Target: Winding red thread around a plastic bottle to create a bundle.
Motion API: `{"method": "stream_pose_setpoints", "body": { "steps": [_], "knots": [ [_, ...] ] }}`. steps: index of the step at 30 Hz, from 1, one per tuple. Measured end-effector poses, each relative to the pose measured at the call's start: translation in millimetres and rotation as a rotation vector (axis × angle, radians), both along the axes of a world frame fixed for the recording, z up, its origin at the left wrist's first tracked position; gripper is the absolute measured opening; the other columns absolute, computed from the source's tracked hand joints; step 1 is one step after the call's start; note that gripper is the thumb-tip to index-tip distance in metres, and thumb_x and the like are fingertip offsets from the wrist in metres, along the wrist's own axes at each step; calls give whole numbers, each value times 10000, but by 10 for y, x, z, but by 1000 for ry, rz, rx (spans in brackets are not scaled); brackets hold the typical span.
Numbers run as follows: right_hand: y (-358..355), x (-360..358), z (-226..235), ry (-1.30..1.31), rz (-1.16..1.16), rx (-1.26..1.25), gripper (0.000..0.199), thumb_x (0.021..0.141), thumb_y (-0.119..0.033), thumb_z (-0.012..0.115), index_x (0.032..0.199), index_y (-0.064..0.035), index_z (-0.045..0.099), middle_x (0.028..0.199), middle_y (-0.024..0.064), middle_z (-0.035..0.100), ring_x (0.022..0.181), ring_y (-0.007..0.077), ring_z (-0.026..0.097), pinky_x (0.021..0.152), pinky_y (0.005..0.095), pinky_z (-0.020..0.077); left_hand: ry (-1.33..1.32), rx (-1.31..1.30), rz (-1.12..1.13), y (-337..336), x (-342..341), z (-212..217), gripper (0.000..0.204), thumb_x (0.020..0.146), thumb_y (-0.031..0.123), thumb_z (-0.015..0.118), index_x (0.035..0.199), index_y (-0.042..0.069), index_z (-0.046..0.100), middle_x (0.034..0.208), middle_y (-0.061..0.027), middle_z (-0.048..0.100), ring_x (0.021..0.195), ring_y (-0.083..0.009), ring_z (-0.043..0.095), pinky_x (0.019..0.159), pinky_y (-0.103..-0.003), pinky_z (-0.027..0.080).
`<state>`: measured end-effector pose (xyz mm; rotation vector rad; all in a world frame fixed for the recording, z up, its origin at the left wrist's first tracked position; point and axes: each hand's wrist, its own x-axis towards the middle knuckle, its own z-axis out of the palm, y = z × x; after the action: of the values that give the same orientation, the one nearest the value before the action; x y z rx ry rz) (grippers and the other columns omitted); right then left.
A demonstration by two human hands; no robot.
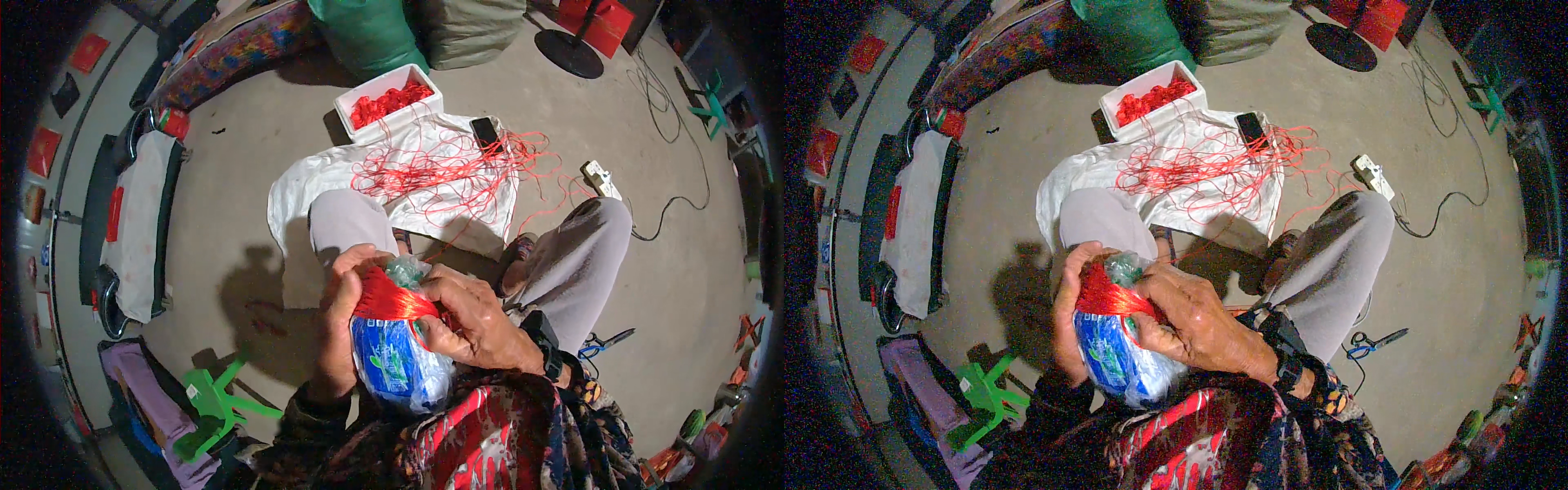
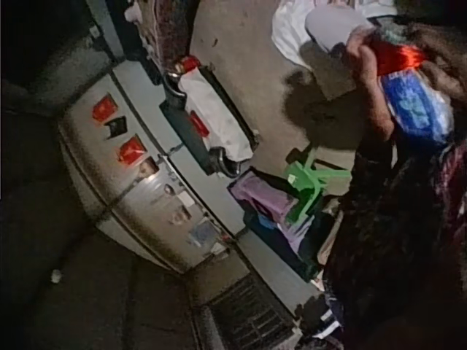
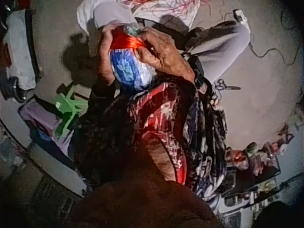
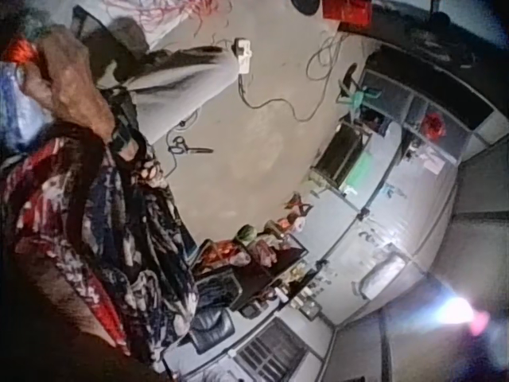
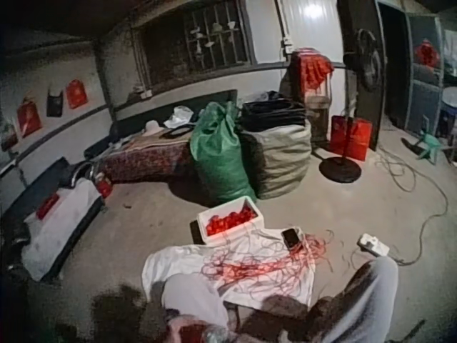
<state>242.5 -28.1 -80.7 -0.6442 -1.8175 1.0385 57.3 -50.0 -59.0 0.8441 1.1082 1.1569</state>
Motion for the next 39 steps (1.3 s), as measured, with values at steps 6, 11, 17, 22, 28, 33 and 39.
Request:
{"method": "stream_pose_setpoints", "body": {
  "steps": [6, 11, 17, 22, 28, 33, 39],
  "knots": [
    [9, 121, 5, -189, -15, -106, 242, 844, -142, 632, 947, 33, 500, 837, 213, 527, 759, 392, 550, 661, 462, 447, -220, -197, -166, -694, -310, -664, 866, 753, 502, 739, 1400, 60, 371, 1319, -77, 505, 1174, -195, 514, 997, -385, 434],
    [28, 90, -60, -159, 2, -192, 228, 857, -165, 622, 894, 30, 509, 767, 196, 521, 693, 366, 538, 622, 440, 434, -66, -337, -300, -500, -297, -331, 813, 660, 351, 816, 1323, 55, 451, 1182, -71, 576, 1075, -200, 563, 941, -368, 467],
    [112, 97, -74, -171, 25, -439, 268, 910, -230, 571, 913, 36, 537, 717, 187, 543, 630, 308, 529, 596, 397, 437, -101, -350, -339, -260, -335, -291, 689, 676, 265, 781, 1272, 51, 510, 1081, -67, 632, 976, -197, 612, 885, -347, 501],
    [261, 131, -20, -312, 17, -273, 236, 917, -208, 562, 913, 28, 554, 699, 103, 526, 624, 175, 495, 571, 328, 429, -259, -394, -311, -175, -319, -180, 611, 682, 277, 760, 1209, 35, 572, 1071, -65, 653, 948, -171, 628, 878, -339, 509],
    [238, 131, 39, -168, 105, -485, 236, 932, -200, 543, 963, 33, 572, 728, 72, 529, 681, 96, 467, 592, 286, 421, -238, -501, -357, -330, -546, -608, 657, 687, 301, 761, 1244, 25, 548, 1067, -76, 654, 956, -189, 630, 898, -360, 506],
    [172, 140, -114, -211, -5, -352, 290, 952, -243, 535, 1014, 38, 567, 689, 156, 530, 605, 152, 488, 572, 339, 439, -188, -517, -323, -241, -384, -273, 653, 704, 302, 740, 1259, 26, 534, 1090, -89, 646, 960, -199, 633, 900, -370, 510],
    [99, 194, 69, -218, 40, -296, 315, 958, -276, 546, 1002, 35, 519, 845, 219, 554, 753, 361, 544, 699, 424, 442, -271, -563, -307, -280, -309, -233, 648, 693, 307, 727, 1246, 27, 536, 1080, -91, 642, 952, -206, 635, 889, -368, 516]
  ]
}}
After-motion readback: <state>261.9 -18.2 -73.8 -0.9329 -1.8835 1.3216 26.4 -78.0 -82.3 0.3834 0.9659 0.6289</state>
